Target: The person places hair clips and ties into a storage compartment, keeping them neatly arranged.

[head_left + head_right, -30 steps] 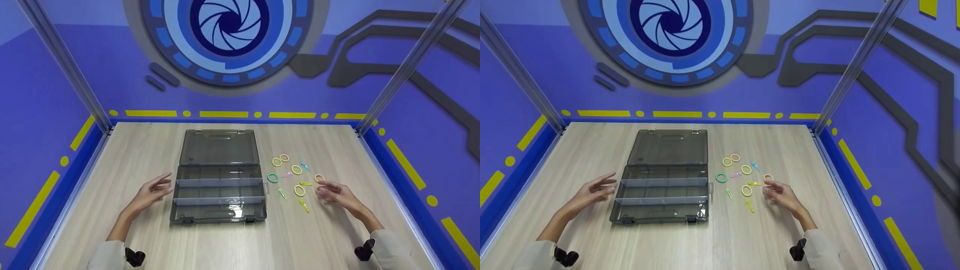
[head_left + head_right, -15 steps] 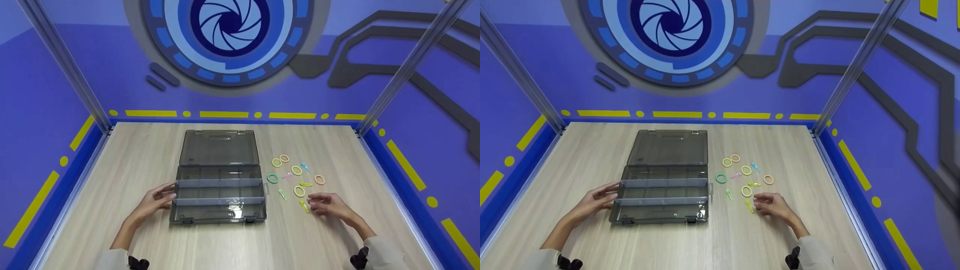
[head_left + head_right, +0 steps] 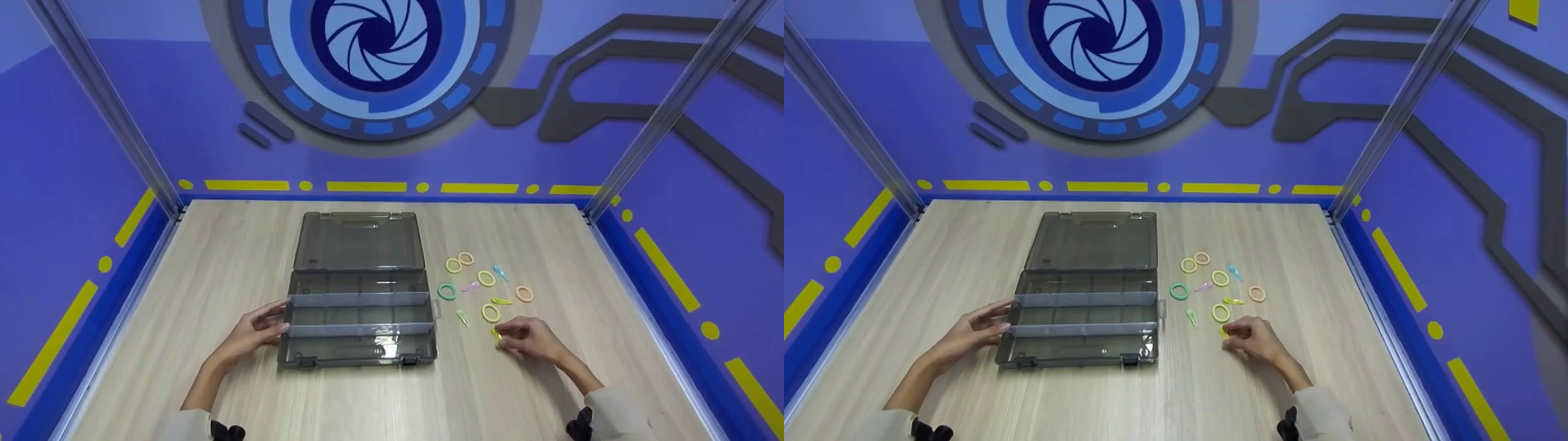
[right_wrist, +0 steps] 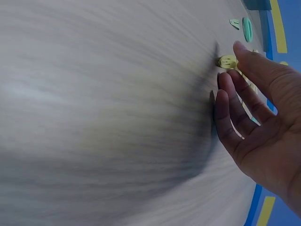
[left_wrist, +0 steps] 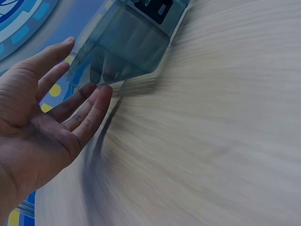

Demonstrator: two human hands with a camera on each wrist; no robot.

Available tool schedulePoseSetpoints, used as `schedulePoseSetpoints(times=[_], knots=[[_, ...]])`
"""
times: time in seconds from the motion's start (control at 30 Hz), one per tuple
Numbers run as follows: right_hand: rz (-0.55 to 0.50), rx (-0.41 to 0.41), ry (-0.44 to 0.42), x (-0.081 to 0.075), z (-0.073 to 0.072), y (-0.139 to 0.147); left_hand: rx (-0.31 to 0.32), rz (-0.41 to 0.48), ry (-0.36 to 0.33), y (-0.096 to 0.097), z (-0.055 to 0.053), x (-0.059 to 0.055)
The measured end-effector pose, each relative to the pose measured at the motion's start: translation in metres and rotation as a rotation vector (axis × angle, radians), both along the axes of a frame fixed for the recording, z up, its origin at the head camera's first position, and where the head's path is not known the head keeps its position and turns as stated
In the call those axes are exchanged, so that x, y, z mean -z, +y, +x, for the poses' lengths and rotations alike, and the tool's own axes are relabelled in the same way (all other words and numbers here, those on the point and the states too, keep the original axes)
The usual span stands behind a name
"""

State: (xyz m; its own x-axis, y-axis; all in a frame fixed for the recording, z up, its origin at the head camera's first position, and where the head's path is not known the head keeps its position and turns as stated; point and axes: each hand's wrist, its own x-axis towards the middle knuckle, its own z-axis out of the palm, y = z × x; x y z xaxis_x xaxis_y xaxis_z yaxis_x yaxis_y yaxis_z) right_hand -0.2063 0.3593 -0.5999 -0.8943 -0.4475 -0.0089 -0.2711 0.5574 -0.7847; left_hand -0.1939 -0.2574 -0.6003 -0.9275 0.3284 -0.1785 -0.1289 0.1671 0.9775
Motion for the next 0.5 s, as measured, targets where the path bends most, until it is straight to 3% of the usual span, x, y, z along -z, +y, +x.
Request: schedulePoseSetpoints(times=[0.23, 0.5], knots=[[0.094, 0.035, 0.109, 0.005, 0.000, -0.007, 0.006, 0.003, 0.006, -0.001, -0.001, 0.002], [0.142, 0.036, 0.120, 0.002, -0.003, -0.012, 0.002, 0.002, 0.013, -0.001, -0.001, 0.003]])
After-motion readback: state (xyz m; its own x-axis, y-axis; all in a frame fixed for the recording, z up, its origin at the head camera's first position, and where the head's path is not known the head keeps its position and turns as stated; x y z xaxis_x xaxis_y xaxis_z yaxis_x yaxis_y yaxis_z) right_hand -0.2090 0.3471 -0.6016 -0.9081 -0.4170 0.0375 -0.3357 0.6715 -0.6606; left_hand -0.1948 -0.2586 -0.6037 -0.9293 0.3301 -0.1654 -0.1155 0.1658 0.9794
